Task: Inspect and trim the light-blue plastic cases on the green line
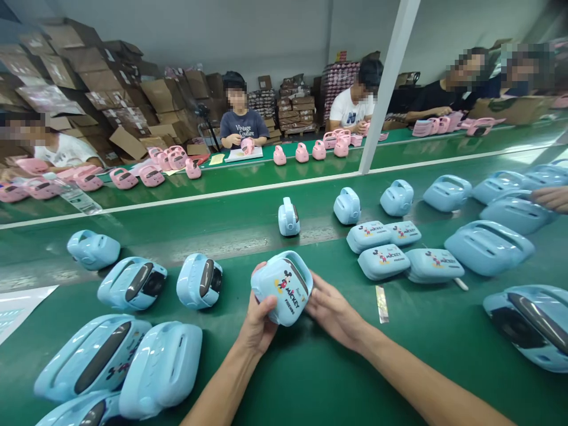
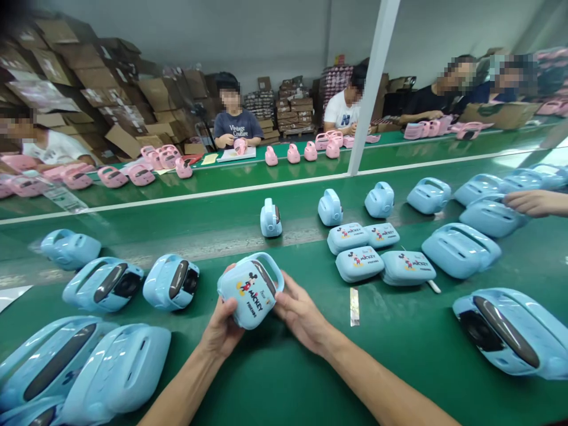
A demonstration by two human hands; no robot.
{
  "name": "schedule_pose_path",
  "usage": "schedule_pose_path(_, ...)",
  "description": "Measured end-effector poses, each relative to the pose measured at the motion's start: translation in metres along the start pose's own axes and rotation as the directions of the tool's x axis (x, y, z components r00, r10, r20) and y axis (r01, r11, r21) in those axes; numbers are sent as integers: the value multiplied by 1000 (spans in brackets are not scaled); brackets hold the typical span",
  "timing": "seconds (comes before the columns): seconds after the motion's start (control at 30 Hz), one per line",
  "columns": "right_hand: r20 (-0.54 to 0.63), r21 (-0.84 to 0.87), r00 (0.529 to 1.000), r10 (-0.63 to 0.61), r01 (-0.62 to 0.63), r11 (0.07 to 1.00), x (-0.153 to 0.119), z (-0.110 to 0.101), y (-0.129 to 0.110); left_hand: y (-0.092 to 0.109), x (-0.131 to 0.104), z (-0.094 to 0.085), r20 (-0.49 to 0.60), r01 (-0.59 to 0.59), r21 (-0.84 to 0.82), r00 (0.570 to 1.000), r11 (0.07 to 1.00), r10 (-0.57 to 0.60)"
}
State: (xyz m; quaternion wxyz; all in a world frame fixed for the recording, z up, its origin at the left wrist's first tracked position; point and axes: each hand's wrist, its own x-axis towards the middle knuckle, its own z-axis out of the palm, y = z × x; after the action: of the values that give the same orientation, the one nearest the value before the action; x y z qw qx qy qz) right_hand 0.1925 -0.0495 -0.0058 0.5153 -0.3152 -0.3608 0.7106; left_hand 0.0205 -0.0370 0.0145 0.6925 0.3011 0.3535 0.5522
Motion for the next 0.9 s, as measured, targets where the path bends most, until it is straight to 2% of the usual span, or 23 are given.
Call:
schedule_pose_path(0.03,61,78,995,81,-86,993,0,1,0,2,2,-4,58,-17,40,998,999,14)
schedule_pose_path(0.07,91,116,990,112,-122,986,1,0,0,4,5,-8,120,-29,97,993,995,18)
schedule_pose_path(0.13,29,85,999,30,-33,996,5,-7,-4,8,12,-15,224,-62,223,974,973,10)
schedule_pose_path(0.2,-32,-82,992,-118,115,990,10,-18,-9,11,19,-20,256,-103,349,967,931,10)
schedule_pose_path(0.23,-26,-192,985,-168,160,968,12,-24,-12,12,22,-21,254,-112,411,967,905,4)
schedule_pose_path(0.3,27,-377,982,-186,183,908,14,-32,-17,14,25,-23,255,-107,522,966,846,-36)
schedule_pose_path(0.37,90,-461,983,-159,183,868,14,-37,-18,16,26,-23,281,-93,598,955,796,-100)
schedule_pose_path(0.5,164,-494,976,-142,206,845,11,-36,-15,17,24,-23,313,-124,677,941,725,-131)
schedule_pose_path(0.67,163,-601,972,-168,233,764,10,-35,-15,17,24,-23,291,-153,734,951,661,-103)
schedule_pose_path(0.9,181,-620,967,-180,254,743,10,-34,-20,19,24,-24,315,-128,703,938,699,-144)
